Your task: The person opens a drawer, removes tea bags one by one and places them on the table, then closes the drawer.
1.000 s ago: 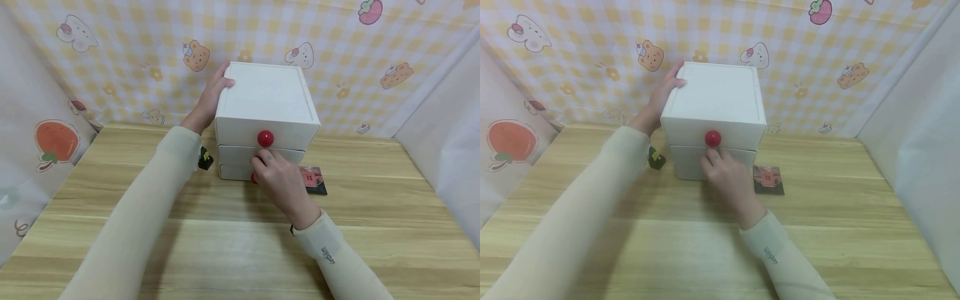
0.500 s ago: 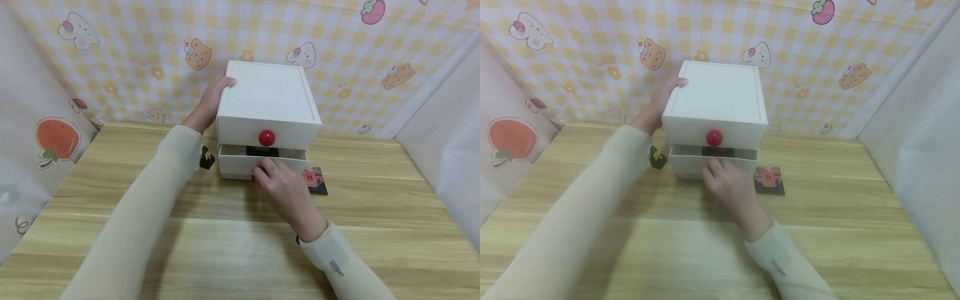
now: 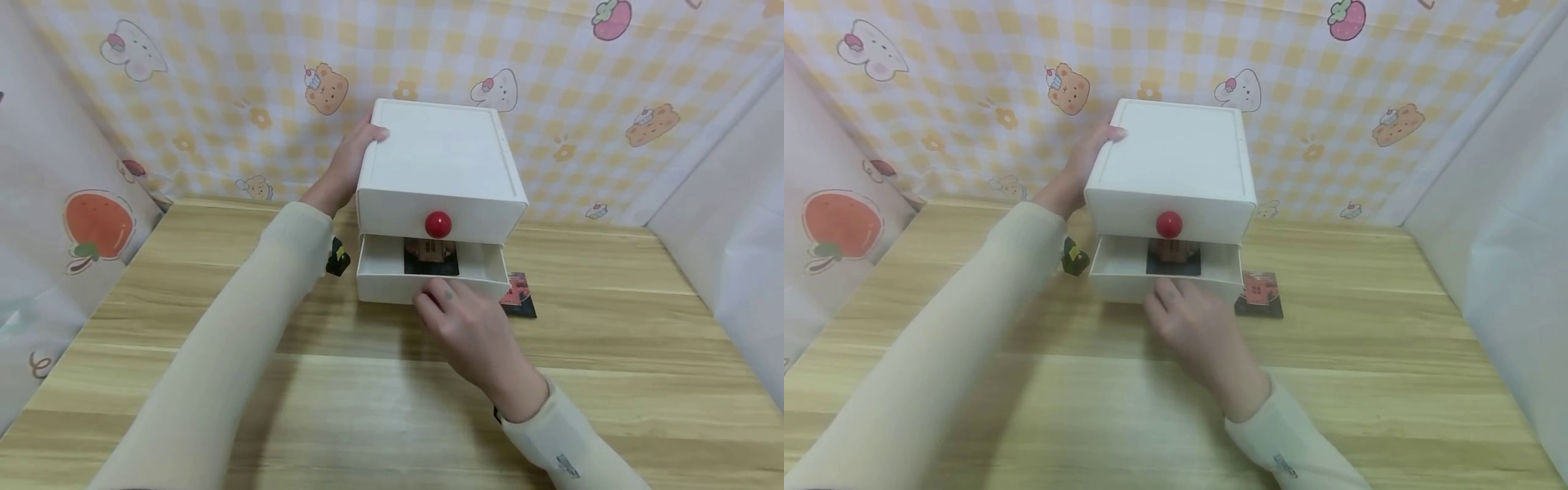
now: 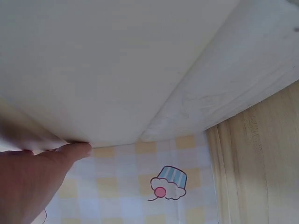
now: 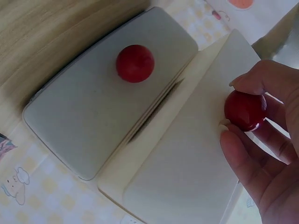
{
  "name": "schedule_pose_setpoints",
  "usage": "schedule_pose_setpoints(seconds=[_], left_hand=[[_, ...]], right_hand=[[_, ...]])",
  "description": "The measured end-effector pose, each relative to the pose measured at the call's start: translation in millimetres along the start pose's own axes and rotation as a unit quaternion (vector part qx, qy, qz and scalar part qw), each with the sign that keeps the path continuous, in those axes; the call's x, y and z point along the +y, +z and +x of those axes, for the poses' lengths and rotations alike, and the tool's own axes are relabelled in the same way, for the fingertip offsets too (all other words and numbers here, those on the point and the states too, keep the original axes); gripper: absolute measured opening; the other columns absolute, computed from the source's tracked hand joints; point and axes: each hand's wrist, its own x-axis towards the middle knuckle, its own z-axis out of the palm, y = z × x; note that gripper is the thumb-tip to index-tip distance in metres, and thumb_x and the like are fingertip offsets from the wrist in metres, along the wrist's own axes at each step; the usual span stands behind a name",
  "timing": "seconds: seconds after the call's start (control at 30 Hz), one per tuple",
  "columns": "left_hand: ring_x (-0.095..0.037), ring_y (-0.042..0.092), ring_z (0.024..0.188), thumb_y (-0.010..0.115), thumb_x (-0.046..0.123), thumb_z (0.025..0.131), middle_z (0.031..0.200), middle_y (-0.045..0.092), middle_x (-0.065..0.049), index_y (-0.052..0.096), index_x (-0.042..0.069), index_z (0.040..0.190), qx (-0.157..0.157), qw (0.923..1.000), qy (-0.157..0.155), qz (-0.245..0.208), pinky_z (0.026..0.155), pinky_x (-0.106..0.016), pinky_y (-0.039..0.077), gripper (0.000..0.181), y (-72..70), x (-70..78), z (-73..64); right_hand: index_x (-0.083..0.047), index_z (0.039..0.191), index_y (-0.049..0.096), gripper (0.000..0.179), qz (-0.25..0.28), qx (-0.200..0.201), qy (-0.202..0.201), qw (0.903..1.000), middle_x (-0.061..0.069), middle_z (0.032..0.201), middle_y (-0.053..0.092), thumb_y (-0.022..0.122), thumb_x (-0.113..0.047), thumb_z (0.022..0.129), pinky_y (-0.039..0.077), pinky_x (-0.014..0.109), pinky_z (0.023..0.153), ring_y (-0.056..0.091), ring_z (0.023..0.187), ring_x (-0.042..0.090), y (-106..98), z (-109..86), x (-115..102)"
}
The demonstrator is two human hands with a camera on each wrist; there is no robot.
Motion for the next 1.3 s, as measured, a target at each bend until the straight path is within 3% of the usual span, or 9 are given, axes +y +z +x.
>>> schedule_pose_setpoints(seconds=[0.4, 0.67, 0.87, 1.13, 1.3], left_hand=[[-0.007, 0.015, 0.153, 0.035, 0.034, 0.098, 0.170, 0.015, 0.012, 0.012, 0.031, 0.164, 0.000, 1.0000, 0.002, -0.006, 0.126, -0.040, 0.010, 0.070, -0.7, -1.8, 1.0], [-0.006, 0.014, 0.154, 0.036, 0.035, 0.098, 0.170, 0.013, 0.013, 0.011, 0.031, 0.164, 0.006, 1.0000, -0.005, -0.002, 0.127, -0.039, 0.009, 0.070, -1.1, -2.4, 1.6], [-0.009, 0.014, 0.154, 0.035, 0.035, 0.099, 0.170, 0.013, 0.012, 0.010, 0.032, 0.164, -0.001, 1.0000, -0.002, -0.002, 0.126, -0.042, 0.010, 0.070, -0.9, -2.0, 1.4], [-0.011, 0.016, 0.154, 0.034, 0.036, 0.099, 0.170, 0.016, 0.011, 0.011, 0.033, 0.164, -0.003, 1.0000, -0.003, -0.001, 0.126, -0.044, 0.012, 0.069, -1.1, -1.9, 0.4], [-0.011, 0.018, 0.153, 0.034, 0.035, 0.099, 0.169, 0.018, 0.010, 0.013, 0.033, 0.164, -0.004, 1.0000, 0.002, -0.004, 0.125, -0.043, 0.013, 0.068, -0.7, -1.7, 0.4]], right_hand=[[-0.006, 0.093, 0.074, 0.009, 0.000, -0.023, -0.027, 0.9994, 0.005, 0.088, 0.066, 0.071, -0.001, 0.085, 0.044, 0.023, 0.047, 0.062, 0.069, 0.018, -18, -9.6, -11], [-0.009, 0.091, 0.075, 0.013, 0.021, -0.046, -0.033, 0.9982, 0.003, 0.086, 0.067, 0.081, -0.008, 0.079, 0.047, 0.021, 0.050, 0.062, 0.068, 0.014, -27, -11.6, -18], [-0.010, 0.087, 0.072, 0.006, 0.022, -0.075, -0.060, 0.9951, 0.002, 0.084, 0.064, 0.076, -0.008, 0.082, 0.047, 0.021, 0.050, 0.058, 0.066, 0.013, -35, -13.1, -23], [-0.010, 0.086, 0.071, 0.008, 0.013, -0.092, -0.062, 0.9937, 0.001, 0.083, 0.062, 0.077, -0.006, 0.082, 0.048, 0.023, 0.051, 0.057, 0.063, 0.013, -41, -11.7, -26], [-0.014, 0.086, 0.071, 0.016, 0.050, -0.085, -0.054, 0.9936, -0.003, 0.081, 0.066, 0.084, -0.022, 0.080, 0.049, 0.021, 0.050, 0.060, 0.059, 0.009, -49, -5.5, -21]])
